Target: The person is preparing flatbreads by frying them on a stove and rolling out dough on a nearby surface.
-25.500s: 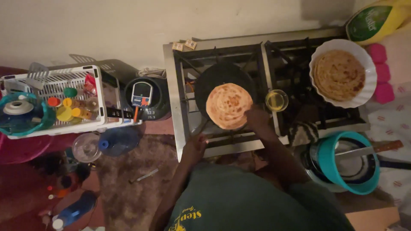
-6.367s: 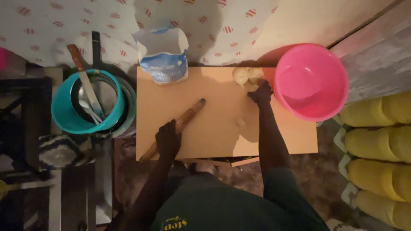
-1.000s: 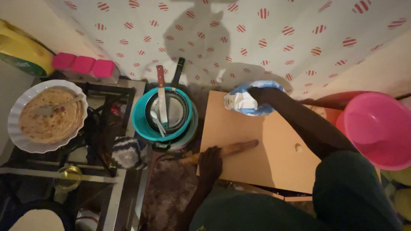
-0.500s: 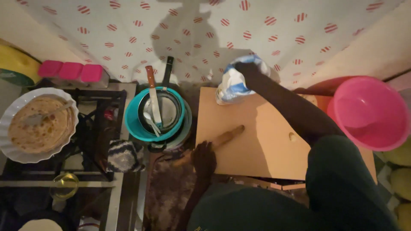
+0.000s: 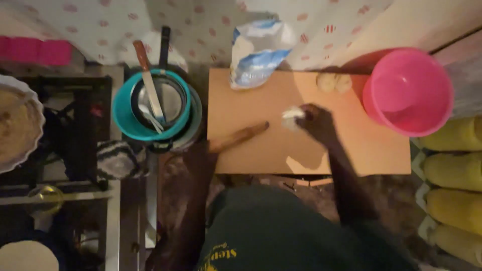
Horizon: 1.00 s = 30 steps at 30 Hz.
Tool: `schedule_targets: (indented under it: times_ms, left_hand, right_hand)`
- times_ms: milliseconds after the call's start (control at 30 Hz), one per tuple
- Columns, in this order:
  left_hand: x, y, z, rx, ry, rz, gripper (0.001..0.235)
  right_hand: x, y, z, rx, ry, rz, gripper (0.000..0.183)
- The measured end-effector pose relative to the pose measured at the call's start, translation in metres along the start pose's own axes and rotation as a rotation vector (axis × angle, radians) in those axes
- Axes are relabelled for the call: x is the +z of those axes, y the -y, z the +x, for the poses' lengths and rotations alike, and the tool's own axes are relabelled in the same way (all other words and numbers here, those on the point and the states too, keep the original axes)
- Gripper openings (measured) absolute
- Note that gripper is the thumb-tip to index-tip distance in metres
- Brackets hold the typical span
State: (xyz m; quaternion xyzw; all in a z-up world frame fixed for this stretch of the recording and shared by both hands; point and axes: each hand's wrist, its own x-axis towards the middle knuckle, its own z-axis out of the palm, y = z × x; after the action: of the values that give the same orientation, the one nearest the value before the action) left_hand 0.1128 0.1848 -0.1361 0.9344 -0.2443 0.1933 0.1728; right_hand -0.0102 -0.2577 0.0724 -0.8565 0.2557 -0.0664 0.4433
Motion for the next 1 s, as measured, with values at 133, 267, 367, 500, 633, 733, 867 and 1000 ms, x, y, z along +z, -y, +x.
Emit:
schedule_targets:
  times_ms: [133, 267, 367, 500, 633, 733, 867, 1000]
  left_hand:
    - [-0.007, -0.029, 0.023, 0.013, 0.227, 0.124, 0.058]
    - [-0.113, -0.124, 0.101, -0.148, 0.593, 0.035, 0.058]
    - [-0.055, -0.163, 0.104, -0.126, 0.635, -0.032, 0.054]
    - [-0.048, -0.186, 0.080, 0.097, 0.624, -0.110, 0.066]
    - [-0.048, -0.154, 0.062, 0.276, 0.495, -0.123, 0.068]
    - [-0.015, -0.149, 0.087, 0.192, 0.195, -0.064, 0.081]
    - [-0.016, -0.166, 0.183, -0.148, 0.250, 0.010, 0.084]
    - [-0.040, -0.153, 0.088, 0.018, 0.446, 0.165, 0.094]
  right_hand:
    - [0.115, -0.081, -0.050, -0.142, -0.038, -0.498, 0.051]
    - [0.165, -0.090, -0.097, -0.501, -0.252, -0.694, 0.046]
    - [0.152, -0.047, -0.108, -0.294, 0.098, -0.324, 0.045]
    - [0.116, -0.042, -0.099, -0.299, 0.014, -0.678, 0.032]
    - [0.075, -0.016, -0.104, -0.155, 0.041, -0.773, 0.060]
    - [0.087, -0.076, -0.053, -0.238, 0.051, -0.863, 0.080]
    - [0.098, -0.092, 0.049, -0.360, -0.376, -0.816, 0.089]
    - [0.119, -0.096, -0.050, -0.492, -0.491, -0.891, 0.097]
